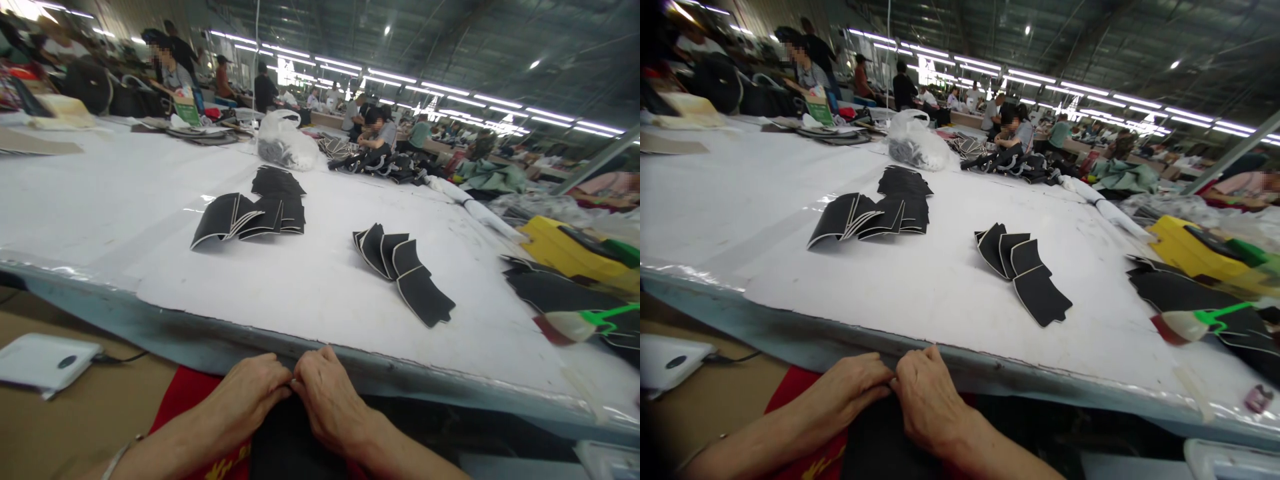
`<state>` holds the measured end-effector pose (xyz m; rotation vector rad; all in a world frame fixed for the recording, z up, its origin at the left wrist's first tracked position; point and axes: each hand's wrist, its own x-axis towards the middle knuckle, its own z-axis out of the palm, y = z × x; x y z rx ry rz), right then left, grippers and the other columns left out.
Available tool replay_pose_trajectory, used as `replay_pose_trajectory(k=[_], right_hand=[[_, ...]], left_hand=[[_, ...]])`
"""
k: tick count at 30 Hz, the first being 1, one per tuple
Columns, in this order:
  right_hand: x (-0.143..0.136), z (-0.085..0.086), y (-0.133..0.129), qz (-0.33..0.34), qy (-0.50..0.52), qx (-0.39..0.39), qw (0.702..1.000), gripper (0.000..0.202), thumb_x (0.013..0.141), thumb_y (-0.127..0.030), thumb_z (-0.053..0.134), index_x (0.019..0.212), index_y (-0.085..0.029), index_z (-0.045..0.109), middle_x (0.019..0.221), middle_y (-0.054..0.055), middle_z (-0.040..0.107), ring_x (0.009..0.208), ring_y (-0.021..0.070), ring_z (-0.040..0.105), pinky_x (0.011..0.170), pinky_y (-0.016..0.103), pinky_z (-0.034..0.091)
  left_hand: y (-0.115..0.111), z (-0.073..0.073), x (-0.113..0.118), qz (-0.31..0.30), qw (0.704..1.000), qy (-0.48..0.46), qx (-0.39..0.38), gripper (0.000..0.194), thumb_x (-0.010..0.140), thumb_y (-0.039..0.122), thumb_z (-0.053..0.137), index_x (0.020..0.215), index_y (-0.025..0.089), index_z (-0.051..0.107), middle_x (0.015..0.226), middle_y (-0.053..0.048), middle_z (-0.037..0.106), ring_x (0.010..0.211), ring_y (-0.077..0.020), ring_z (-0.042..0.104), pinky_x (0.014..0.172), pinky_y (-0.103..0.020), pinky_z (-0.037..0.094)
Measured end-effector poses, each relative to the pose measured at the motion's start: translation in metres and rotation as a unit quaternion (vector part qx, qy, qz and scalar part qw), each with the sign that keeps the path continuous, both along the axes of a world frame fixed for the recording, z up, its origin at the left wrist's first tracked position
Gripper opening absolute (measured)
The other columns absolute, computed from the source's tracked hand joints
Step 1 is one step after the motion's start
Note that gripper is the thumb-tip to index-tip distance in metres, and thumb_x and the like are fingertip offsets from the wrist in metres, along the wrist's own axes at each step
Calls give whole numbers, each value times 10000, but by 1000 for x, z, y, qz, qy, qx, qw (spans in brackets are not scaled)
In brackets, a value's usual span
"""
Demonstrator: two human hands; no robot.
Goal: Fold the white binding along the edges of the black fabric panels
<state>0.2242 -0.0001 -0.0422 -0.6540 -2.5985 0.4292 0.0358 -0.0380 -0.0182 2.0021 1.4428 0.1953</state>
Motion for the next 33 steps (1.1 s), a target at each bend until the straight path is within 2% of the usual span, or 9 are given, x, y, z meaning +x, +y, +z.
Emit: replay_pose_trajectory(k=[2, 5, 8, 11, 15, 20, 23, 29, 33], right_hand=[[1, 2, 1, -3, 11, -9, 1000, 136, 953, -120, 397, 839, -193, 417, 773, 13, 535, 685, 168, 462, 723, 327, 301], [10, 9, 3, -4, 23, -64, 998, 121, 950, -166, 517, 850, -195, 456, 801, 4, 565, 724, 164, 489, 744, 318, 328], [22, 16, 6, -22, 39, -148, 988, 137, 896, -143, 624, 909, -197, 499, 861, 8, 593, 787, 167, 516, 753, 293, 369], [31, 18, 8, -25, 37, -192, 980, 200, 861, -100, 651, 987, -193, 526, 934, 22, 619, 849, 170, 540, 796, 292, 394], [34, 16, 11, 10, 12, -175, 985, 171, 883, -130, 654, 1011, -203, 569, 964, 17, 658, 871, 163, 578, 847, 309, 383], [30, 12, 11, -10, -5, -135, 991, 22, 914, -184, 621, 924, -194, 604, 866, 13, 654, 797, 163, 578, 777, 309, 384], [26, 14, 10, -25, 13, -146, 989, 27, 918, -194, 611, 895, -189, 624, 844, 15, 658, 768, 161, 575, 735, 284, 395], [29, 20, 15, -69, 32, -264, 962, 71, 874, -227, 682, 818, -187, 669, 722, -33, 625, 651, 119, 543, 614, 223, 365], [43, 22, 20, -66, 41, -347, 935, 45, 826, -165, 711, 846, -189, 679, 696, -61, 578, 649, 104, 511, 608, 207, 345]], left_hand=[[1, 0, 1, 3, 1000, -23, 7, 314, 977, 274, 418, 752, 165, 608, 790, -40, 596, 776, -187, 573, 696, -278, 352], [1, 3, 0, 7, 997, -78, 1, 363, 988, 314, 408, 706, 169, 584, 737, -14, 566, 734, -163, 556, 668, -265, 334], [2, 8, -2, 3, 993, -116, -17, 307, 983, 300, 421, 828, 207, 670, 783, -4, 613, 776, -165, 570, 693, -255, 342], [3, 9, -2, -7, 990, -136, -33, 289, 991, 311, 421, 955, 266, 704, 846, 10, 656, 805, -166, 579, 712, -247, 348], [2, 8, 0, -10, 991, -131, -33, 310, 997, 300, 405, 943, 272, 709, 837, 15, 666, 792, -166, 565, 697, -254, 331], [2, 4, 3, -14, 995, -97, -26, 339, 998, 311, 376, 898, 237, 692, 817, -4, 653, 786, -178, 545, 694, -272, 317], [5, 1, 7, -9, 998, -66, -15, 285, 958, 298, 427, 829, 204, 663, 805, -23, 620, 805, -189, 541, 700, -277, 318], [11, -3, 11, 17, 989, -139, -37, 349, 941, 392, 425, 717, 182, 590, 733, -3, 547, 731, -164, 525, 668, -264, 321], [14, -5, 9, 34, 979, -183, -81, 339, 920, 416, 453, 723, 178, 592, 726, 9, 523, 721, -157, 506, 657, -248, 328]])
